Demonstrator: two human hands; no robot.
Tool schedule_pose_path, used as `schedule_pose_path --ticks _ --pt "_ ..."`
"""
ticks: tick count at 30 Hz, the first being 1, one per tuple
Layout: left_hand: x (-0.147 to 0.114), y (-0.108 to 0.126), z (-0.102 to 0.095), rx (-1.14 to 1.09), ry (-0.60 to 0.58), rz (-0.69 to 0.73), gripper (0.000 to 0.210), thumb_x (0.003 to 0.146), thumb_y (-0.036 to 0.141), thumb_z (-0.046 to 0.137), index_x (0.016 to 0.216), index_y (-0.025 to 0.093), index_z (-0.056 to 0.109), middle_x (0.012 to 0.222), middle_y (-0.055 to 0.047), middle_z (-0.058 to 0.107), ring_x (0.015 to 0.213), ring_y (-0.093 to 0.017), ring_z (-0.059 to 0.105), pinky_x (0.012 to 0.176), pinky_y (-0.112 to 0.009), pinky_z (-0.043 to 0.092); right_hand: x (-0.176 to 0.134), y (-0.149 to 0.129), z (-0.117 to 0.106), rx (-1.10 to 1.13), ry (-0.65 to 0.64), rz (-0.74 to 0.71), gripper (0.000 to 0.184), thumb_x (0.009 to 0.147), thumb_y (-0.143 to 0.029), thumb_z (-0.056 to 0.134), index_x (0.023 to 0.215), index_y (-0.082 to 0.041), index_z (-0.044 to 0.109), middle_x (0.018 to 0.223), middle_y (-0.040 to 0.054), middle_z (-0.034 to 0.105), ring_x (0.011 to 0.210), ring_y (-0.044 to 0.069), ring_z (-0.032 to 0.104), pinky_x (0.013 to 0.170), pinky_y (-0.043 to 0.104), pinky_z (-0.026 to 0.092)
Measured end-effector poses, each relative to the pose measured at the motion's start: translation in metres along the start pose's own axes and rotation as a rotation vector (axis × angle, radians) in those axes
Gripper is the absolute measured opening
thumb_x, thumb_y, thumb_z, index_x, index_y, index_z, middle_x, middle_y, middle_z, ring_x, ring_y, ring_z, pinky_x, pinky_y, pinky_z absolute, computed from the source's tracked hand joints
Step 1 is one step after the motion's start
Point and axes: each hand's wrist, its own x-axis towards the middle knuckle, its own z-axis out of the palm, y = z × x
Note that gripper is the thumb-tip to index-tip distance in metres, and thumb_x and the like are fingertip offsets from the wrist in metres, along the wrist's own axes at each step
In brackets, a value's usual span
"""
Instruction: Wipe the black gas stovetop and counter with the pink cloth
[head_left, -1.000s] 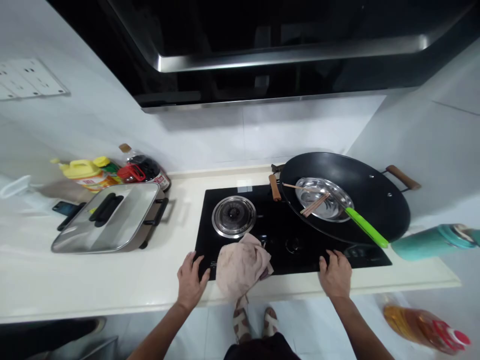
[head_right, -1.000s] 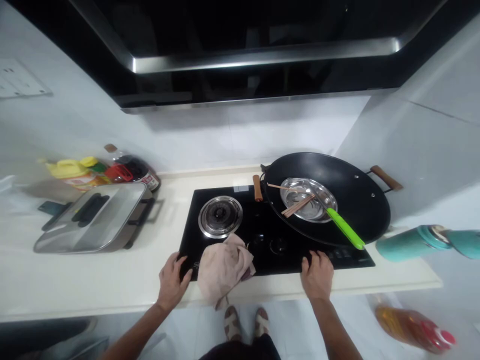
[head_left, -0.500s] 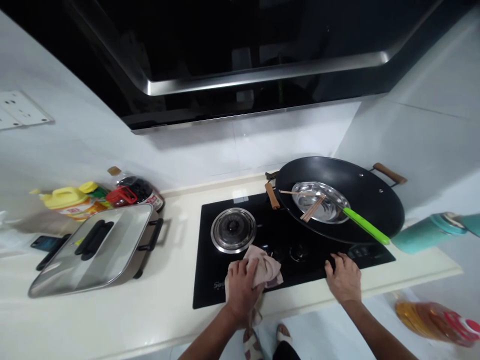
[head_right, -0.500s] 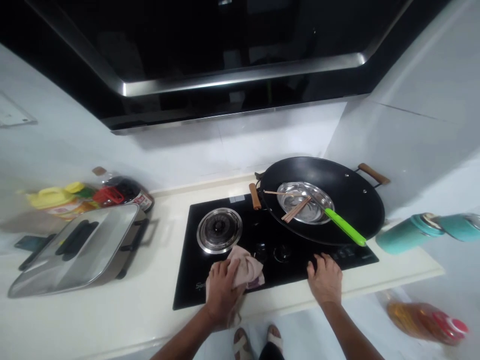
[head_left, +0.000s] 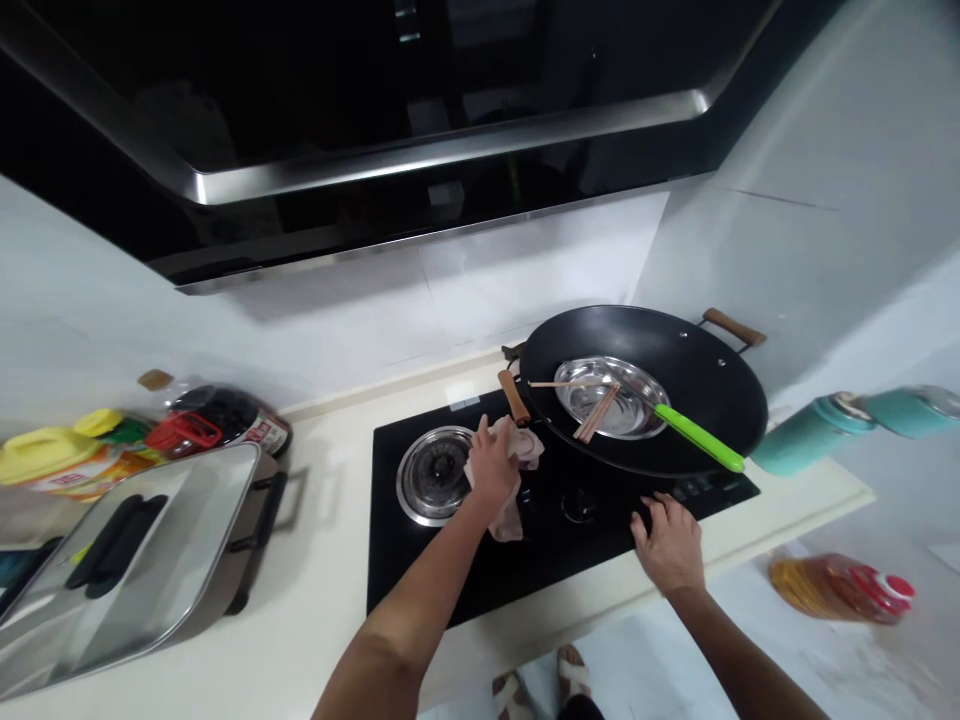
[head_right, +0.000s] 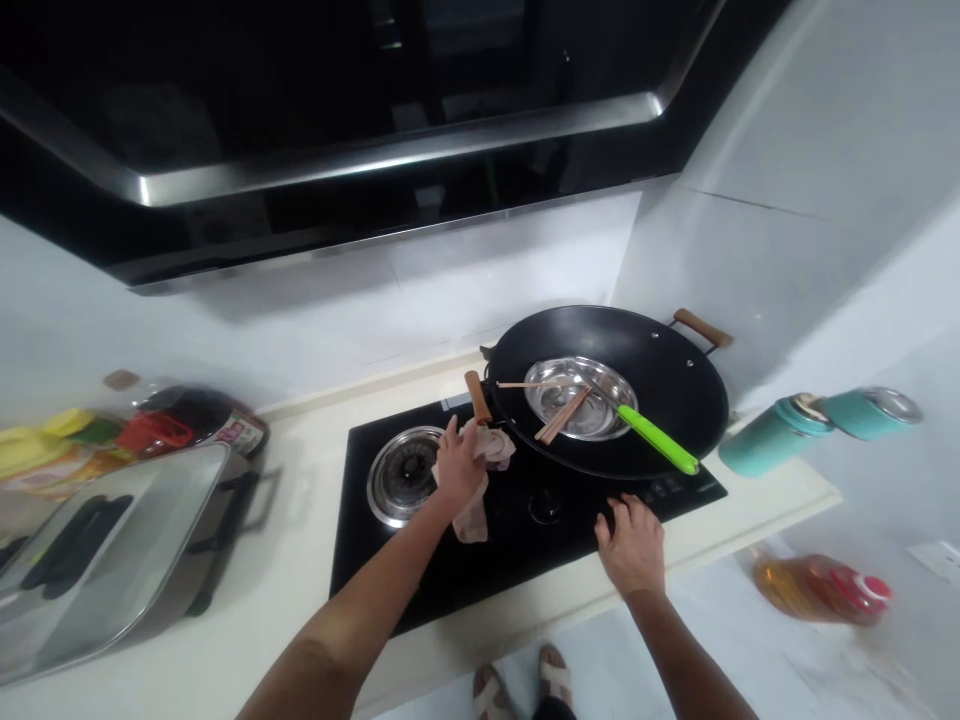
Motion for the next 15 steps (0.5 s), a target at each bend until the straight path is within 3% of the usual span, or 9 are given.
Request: schedule_pose_path --ticks 4,7,11,15 --pt "0.037 0.012 0.014 0.017 -0.117 0.063 0.045 0.091 0.049 0.068 0.129 0.024 0.072 0.136 -0.018 0.065 0.129 -0.038 0.055 0.108 -0.055 0.040 0.001 -0.001 -0.002 0.017 0.000 0.006 0.036 0.102 -0.044 0.046 0.120 -0.017 0.064 0.130 0.0165 0.062 0.124 0.033 0.052 0.104 0.050 0.042" --pt "0.040 0.015 0.020 0.029 -0.129 0.144 0.043 0.097 0.051 0.060 0.129 0.026 0.072 0.138 -0.015 0.065 0.134 -0.035 0.050 0.114 -0.053 0.036 0.001 0.001 -0.003 0.033 -0.010 0.014 0.036 0.101 -0.044 0.047 0.119 -0.018 0.065 0.130 0.0164 0.062 0.123 0.033 0.052 0.104 0.050 0.042" --pt "0.001 0.014 0.028 0.042 -0.113 0.244 0.053 0.099 0.039 0.057 0.151 0.029 0.055 0.164 -0.013 0.046 0.151 -0.035 0.035 0.120 -0.054 0.030 0.000 0.004 -0.002 0.039 -0.026 0.018 0.037 0.101 -0.045 0.048 0.120 -0.018 0.065 0.130 0.0163 0.063 0.123 0.033 0.053 0.105 0.050 0.042" --pt "-0.058 0.004 0.029 0.049 -0.079 0.272 0.050 0.100 0.030 0.053 0.149 0.030 0.057 0.165 -0.014 0.045 0.152 -0.036 0.037 0.118 -0.057 0.033 0.000 0.006 -0.001 0.053 -0.020 0.023 0.038 0.100 -0.045 0.048 0.120 -0.018 0.065 0.129 0.0164 0.063 0.124 0.034 0.052 0.105 0.052 0.042"
